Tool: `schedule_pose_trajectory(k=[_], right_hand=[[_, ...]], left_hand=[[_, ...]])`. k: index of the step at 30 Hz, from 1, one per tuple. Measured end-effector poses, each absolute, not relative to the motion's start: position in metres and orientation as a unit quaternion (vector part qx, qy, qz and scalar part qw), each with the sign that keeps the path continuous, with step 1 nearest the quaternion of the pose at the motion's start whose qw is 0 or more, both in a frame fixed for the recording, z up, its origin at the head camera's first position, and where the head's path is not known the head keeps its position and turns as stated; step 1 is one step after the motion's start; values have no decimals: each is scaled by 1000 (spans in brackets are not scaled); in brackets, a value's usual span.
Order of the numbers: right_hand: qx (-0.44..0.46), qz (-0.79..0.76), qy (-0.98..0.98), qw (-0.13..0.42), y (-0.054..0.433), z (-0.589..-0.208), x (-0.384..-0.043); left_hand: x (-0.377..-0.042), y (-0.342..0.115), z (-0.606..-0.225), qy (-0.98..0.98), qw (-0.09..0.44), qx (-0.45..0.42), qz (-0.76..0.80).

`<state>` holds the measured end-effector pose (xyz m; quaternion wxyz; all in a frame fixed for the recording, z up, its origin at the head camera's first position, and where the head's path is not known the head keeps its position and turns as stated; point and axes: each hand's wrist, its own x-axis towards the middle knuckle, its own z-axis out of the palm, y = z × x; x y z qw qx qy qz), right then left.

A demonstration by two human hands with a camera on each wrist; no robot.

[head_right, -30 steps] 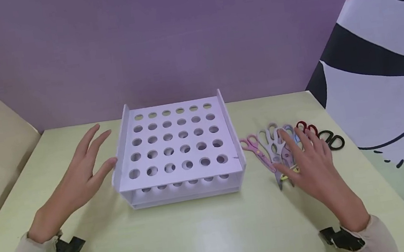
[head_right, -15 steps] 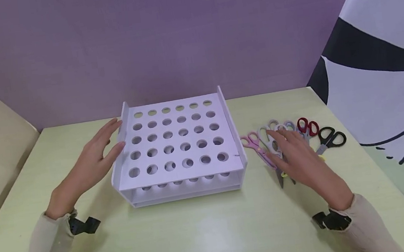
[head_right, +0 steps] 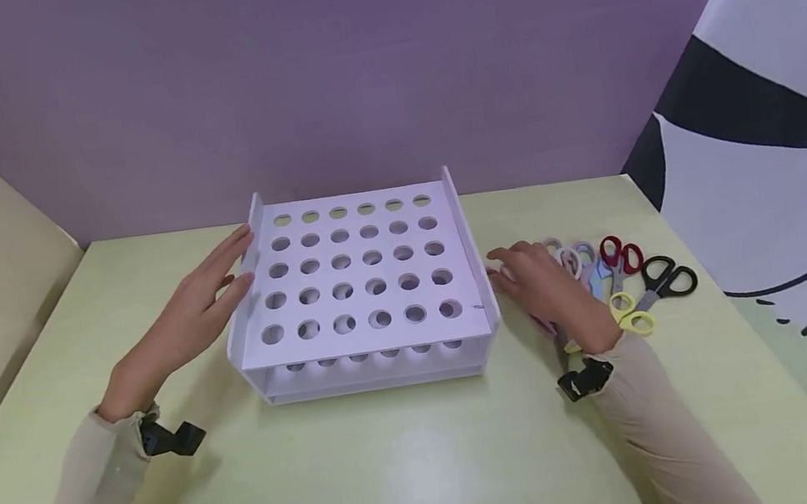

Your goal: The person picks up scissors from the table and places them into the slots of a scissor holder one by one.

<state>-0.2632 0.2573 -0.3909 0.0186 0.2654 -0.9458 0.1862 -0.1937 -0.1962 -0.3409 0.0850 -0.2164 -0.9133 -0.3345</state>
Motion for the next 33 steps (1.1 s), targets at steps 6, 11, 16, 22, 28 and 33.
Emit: schedule_pose_trajectory(k=[6,11,16,22,28,33], right_hand=[[254,178,-951,-1,261,-395,-265],[247,190,-950,-16,262,-393,-267],[253,198,-946,-35,263,-393,-266],[209,217,-949,-88,261,-387,-263],[201,214,-950,-109,261,-386,-265],[229,210,-946,-91,267,-379,-267]], left_hand=[[-196,-194,-338,-911,75,-219,-342],[-198,-192,-334,-907,74,-220,-351],[-194,-192,-334,-907,60,-213,-359],[-191,-194,-333,-906,59,-210,-362],[-190,-194,-336,-904,54,-207,-371],[-193,-191,-339,-899,62,-205,-382]])
